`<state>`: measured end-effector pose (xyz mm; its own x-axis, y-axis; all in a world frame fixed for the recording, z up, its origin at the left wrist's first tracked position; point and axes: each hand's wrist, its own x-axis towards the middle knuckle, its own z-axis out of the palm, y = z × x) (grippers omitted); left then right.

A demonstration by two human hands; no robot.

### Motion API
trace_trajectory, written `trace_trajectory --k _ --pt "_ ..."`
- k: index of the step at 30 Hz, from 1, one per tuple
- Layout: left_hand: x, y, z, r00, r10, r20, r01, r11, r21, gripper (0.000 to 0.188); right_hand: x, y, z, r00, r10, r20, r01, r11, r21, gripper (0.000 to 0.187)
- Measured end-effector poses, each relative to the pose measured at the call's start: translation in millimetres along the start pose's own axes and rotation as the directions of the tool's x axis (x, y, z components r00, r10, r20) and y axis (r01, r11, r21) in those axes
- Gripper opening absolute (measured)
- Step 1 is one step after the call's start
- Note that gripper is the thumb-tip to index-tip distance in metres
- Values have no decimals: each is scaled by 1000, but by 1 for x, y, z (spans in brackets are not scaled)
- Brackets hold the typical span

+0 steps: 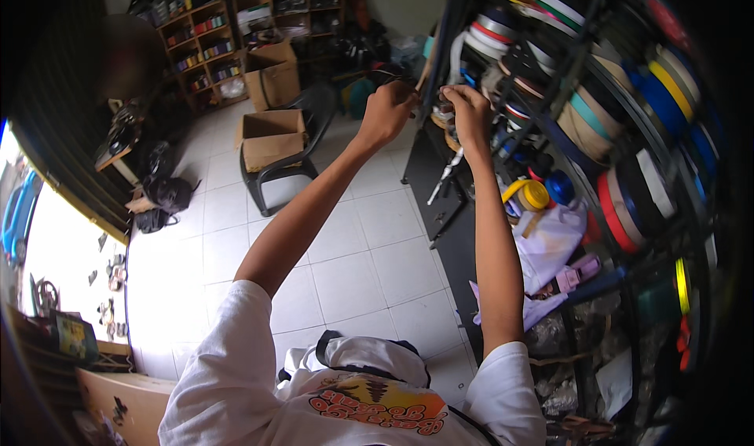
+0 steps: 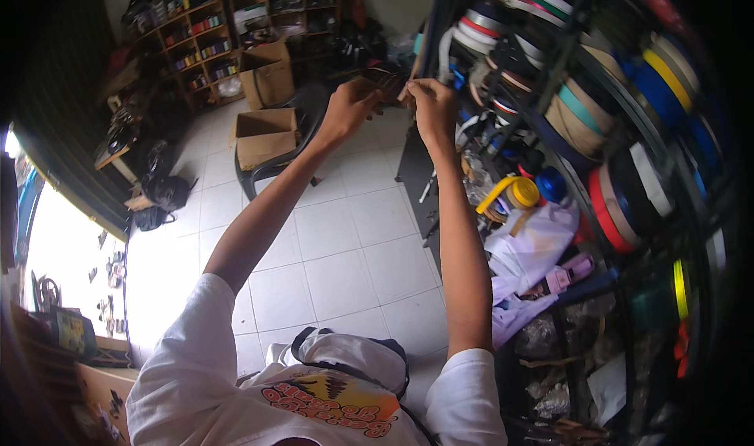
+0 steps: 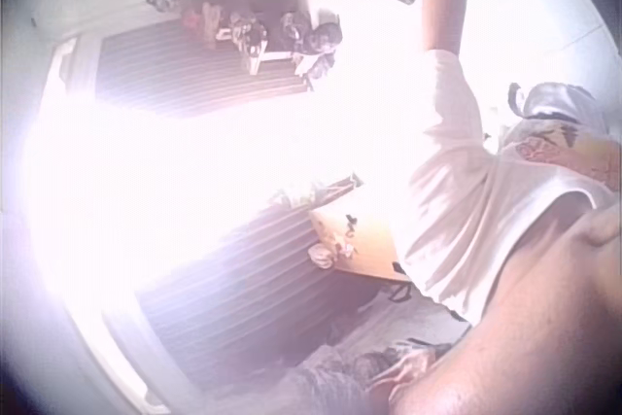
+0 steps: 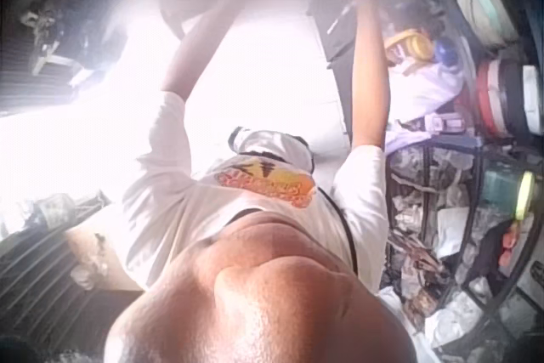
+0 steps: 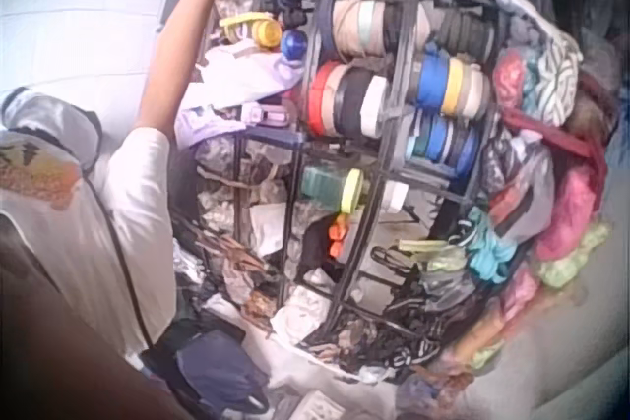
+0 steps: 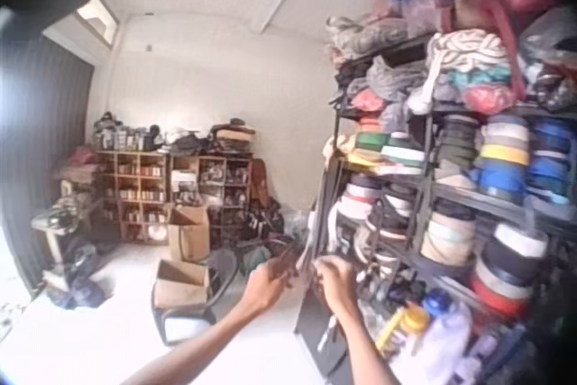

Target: The person picks up several rolls of fabric tape from a box on a chair and places them onto a storage shelf with other fabric rolls.

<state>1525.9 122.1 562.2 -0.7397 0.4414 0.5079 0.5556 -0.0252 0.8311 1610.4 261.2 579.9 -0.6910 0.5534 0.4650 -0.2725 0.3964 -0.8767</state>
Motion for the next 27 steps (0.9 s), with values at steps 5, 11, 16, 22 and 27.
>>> trace_trajectory --k 5,11,16,22,27 --pt "-5 -105 -124 973 -164 -164 182 978 105 24 12 45 163 953 160 257 -165 986 -3 20" --pt "17 -224 -232 925 -243 -293 287 950 120 26 44 122 308 876 208 434 -209 977 -45 25" --pt "47 -317 -307 869 -351 -348 397 916 68 25 81 194 411 786 317 531 -299 946 -122 21" --pt "49 -424 -356 686 -586 -432 625 778 -63 26 74 299 523 597 541 593 -534 819 -209 27" --pt "39 -499 -388 539 -691 -481 695 688 -208 27 72 348 590 390 593 705 -611 739 -284 22"
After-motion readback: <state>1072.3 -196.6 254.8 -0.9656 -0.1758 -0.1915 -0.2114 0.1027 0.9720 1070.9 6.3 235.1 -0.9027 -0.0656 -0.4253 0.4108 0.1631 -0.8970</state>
